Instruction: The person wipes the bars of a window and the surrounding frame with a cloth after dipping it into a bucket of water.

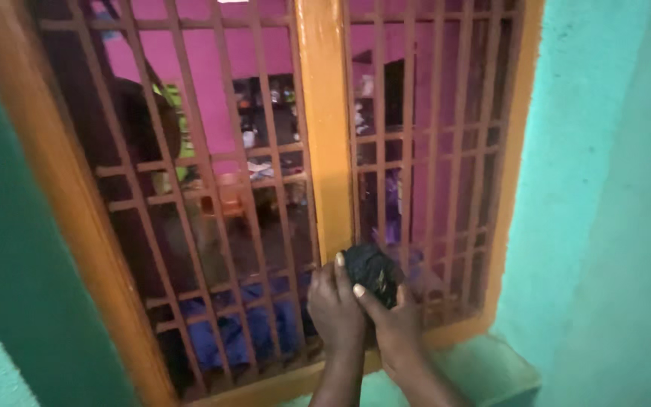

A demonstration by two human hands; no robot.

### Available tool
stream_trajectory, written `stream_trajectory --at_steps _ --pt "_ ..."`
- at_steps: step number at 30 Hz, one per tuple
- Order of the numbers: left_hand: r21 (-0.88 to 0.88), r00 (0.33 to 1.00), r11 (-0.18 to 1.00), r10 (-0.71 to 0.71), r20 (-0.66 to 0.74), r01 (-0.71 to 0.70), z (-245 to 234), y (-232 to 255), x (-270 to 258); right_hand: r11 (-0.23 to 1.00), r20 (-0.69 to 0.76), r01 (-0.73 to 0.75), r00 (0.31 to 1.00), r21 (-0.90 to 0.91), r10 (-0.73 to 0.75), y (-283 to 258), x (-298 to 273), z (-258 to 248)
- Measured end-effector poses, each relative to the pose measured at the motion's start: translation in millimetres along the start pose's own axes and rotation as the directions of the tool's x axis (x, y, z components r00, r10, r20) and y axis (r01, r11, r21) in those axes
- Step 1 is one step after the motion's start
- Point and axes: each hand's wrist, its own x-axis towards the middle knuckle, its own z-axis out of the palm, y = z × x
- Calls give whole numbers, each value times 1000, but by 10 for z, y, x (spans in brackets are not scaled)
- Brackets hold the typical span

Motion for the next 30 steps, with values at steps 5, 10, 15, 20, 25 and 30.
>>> stream_trajectory --at_steps 5,10,15,20,25,30 --pt "368 934 882 347 -84 -294 -57 326 286 996 127 68 989 50 -74 -228 441 65" --pt "396 781 769 599 -174 -501 -76 828 713 764 175 622 783 -175 -597 -696 924 168" --pt "440 684 669 713 -154 -599 -59 1180 1201 367 275 907 413 -205 -868 -1238 1236 280" --pt "580 770 682 622 -141 -444 -8 1386 1408 307 342 908 395 -283 -853 -1308 1304 348" --pt "737 786 564 613 -73 -372 75 1381 1651 321 305 912 391 -256 -868 -1195 1325 355" --pt "704 714 545 696 -78 -455 140 1089 1619 335 269 895 415 -296 -869 -1009 1341 303"
